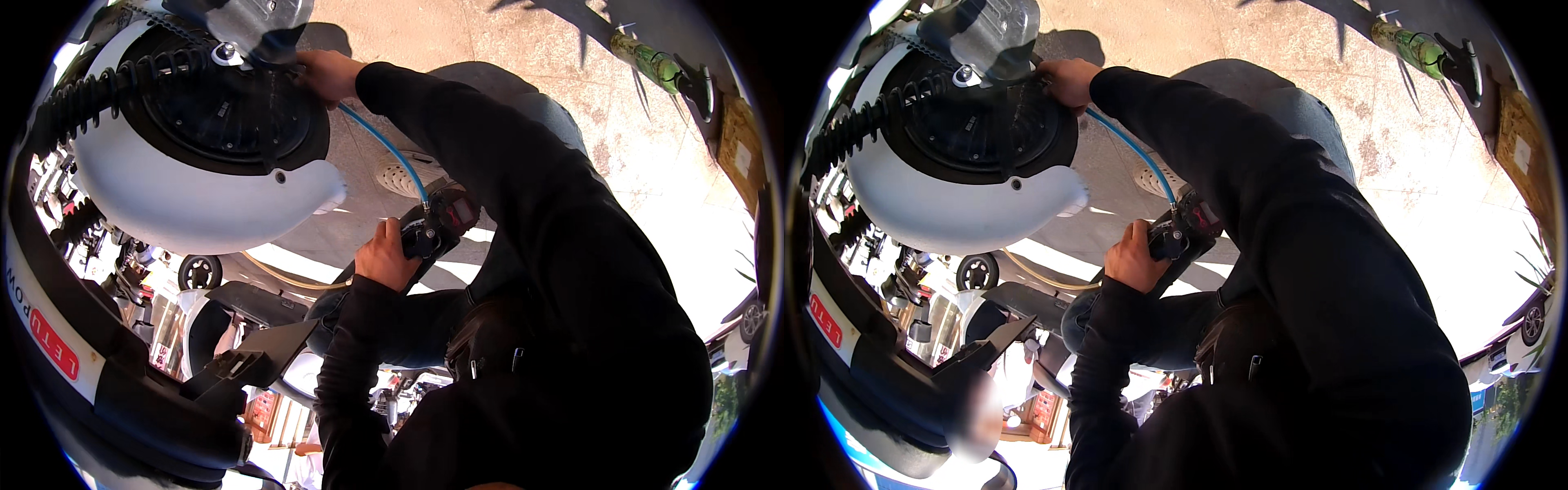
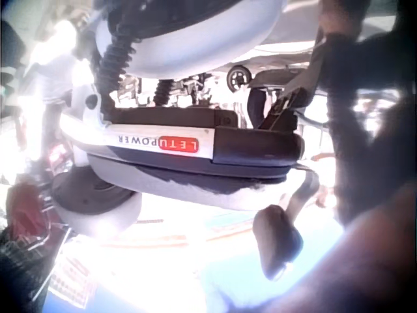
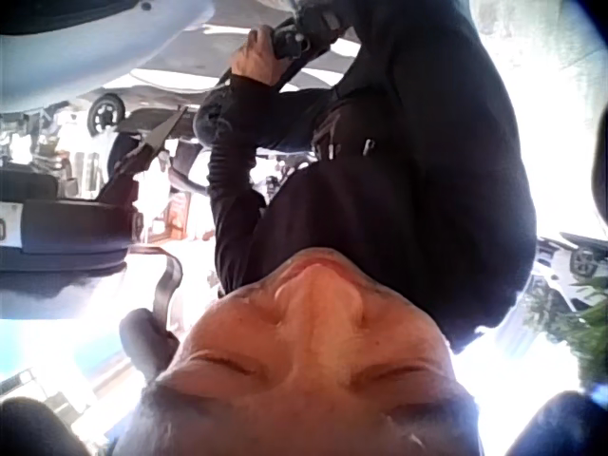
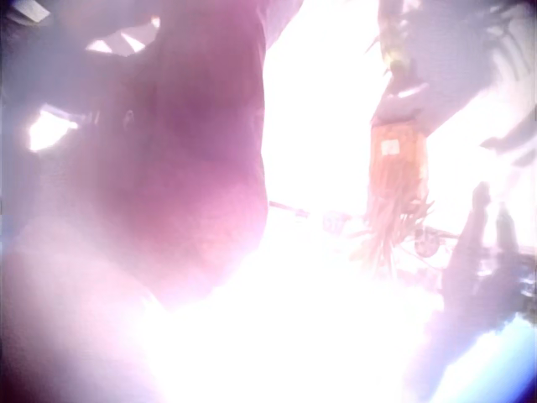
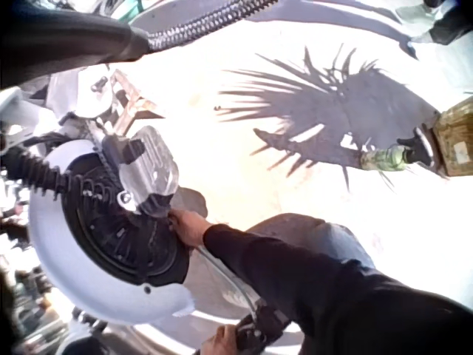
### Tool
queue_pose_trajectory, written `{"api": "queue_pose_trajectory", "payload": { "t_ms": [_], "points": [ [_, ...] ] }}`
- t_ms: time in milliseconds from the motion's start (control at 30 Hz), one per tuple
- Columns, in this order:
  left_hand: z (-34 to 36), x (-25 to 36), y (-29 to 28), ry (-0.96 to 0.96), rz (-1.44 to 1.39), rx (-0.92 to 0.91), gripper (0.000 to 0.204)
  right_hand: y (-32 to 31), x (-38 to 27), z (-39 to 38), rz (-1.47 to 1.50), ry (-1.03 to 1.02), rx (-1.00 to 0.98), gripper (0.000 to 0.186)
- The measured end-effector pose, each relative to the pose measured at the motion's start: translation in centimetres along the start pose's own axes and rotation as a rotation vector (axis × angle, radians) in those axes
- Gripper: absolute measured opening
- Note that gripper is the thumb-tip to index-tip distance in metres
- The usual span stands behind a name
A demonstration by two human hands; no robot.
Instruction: The person retrieves a tire inflator and a spray can from a vehicle trunk, then uses the inflator to fill the scooter's front tire. Afterward, the person sprays a liquid onto the scooter's wheel area and wipes the tire with their hand.
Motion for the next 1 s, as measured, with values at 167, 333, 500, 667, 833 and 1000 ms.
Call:
{"api": "queue_pose_trajectory", "payload": {
  "t_ms": [167,333,500,667,833,1000],
  "points": [
    [-0.2,0.2,0.2,0.05,-0.003,-0.011,0.047,-0.1,0.0,-0.4,-0.011,0.043,-0.007,0.04],
    [-0.3,0.3,0.3,0.064,-0.001,-0.013,0.041,-0.1,0.0,-0.3,-0.021,0.016,0.007,0.041],
    [-0.3,-0.1,1.0,0.09,0.014,-0.037,0.038,-0.2,-0.3,-0.5,-0.054,-0.001,0.016,0.042],
    [-0.3,0.2,0.6,0.085,-0.014,-0.018,0.038,-0.2,-0.3,-0.5,-0.073,-0.007,0.015,0.04],
    [0.1,0.5,0.3,0.1,-0.041,-0.008,0.037,-0.3,-0.4,-0.4,-0.073,-0.016,0.014,0.039],
    [0.1,0.4,0.1,0.1,-0.048,0.037,0.041,0.3,-0.8,-0.4,-0.019,0.013,-0.028,0.039]
  ]
}}
Point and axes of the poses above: each hand's wrist, its own z-axis towards the middle knuckle, its own y-axis out of the palm, x = y × z, the point moved 9 cm from there along z, towards the middle knuckle, and after that the axes turned 5 degrees about x, right-handed, at the moved point
